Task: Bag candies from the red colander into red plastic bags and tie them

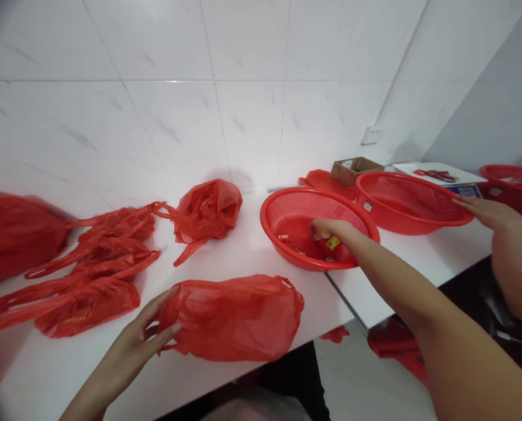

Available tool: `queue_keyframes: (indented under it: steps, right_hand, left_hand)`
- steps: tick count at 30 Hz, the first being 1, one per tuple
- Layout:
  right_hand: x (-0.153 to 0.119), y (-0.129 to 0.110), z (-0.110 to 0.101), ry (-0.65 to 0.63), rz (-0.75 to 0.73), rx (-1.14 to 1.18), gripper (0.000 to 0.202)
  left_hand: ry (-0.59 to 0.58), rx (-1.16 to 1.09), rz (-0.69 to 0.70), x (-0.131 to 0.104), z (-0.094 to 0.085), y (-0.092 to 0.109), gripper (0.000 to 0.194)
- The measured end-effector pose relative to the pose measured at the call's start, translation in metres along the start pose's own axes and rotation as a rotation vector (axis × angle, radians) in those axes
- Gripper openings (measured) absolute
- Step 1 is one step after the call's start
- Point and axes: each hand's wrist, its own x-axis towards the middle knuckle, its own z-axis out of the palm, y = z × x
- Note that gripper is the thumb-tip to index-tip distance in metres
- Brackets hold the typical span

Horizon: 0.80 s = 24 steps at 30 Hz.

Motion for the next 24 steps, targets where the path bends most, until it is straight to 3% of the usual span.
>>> queue_keyframes:
  steps: [4,7,9,12,14,16,18,21,24]
  right_hand:
    - [0.008,-0.034,-0.021,-0.244,0.079,-0.12,0.015]
    - [-0.015,-0.089,-0.023,-0.352,-0.116,0.089,0.017]
    - [-0.044,-0.127,-0.007,-0.403,-0.242,0.313,0.019]
    - [-0.087,-0.159,0.04,-0.764,-0.25,0.436,0.015]
    - [-0.105,-0.158,0.078,-0.893,-0.287,0.322,0.01]
    - [-0.112,-0.144,0.111,-0.764,-0.382,0.11,0.006]
    - [-0.111,-0.126,0.132,-0.63,-0.457,-0.059,0.016]
    - [-0.104,-0.113,0.138,-0.654,-0.496,-0.172,0.022]
    - [-0.101,-0.121,0.128,-0.637,-0.489,-0.19,0.017]
  left_hand:
    - [0.011,0.013,0.031,0.0,0.004,0.002,0.067]
    - [-0.07,-0.102,0.025,0.002,0.01,0.009,0.071]
    - [-0.135,-0.194,-0.014,0.004,0.015,0.015,0.075]
    - [-0.169,-0.27,-0.029,0.009,0.024,0.022,0.08]
    - [-0.186,-0.29,0.006,0.011,0.029,0.022,0.081]
    - [-0.19,-0.271,0.039,0.011,0.032,0.019,0.08]
    - [-0.155,-0.212,0.056,0.01,0.034,0.014,0.079]
    - [-0.058,-0.11,0.079,0.006,0.036,0.006,0.08]
    - [0.004,-0.005,0.136,0.001,0.038,-0.001,0.082]
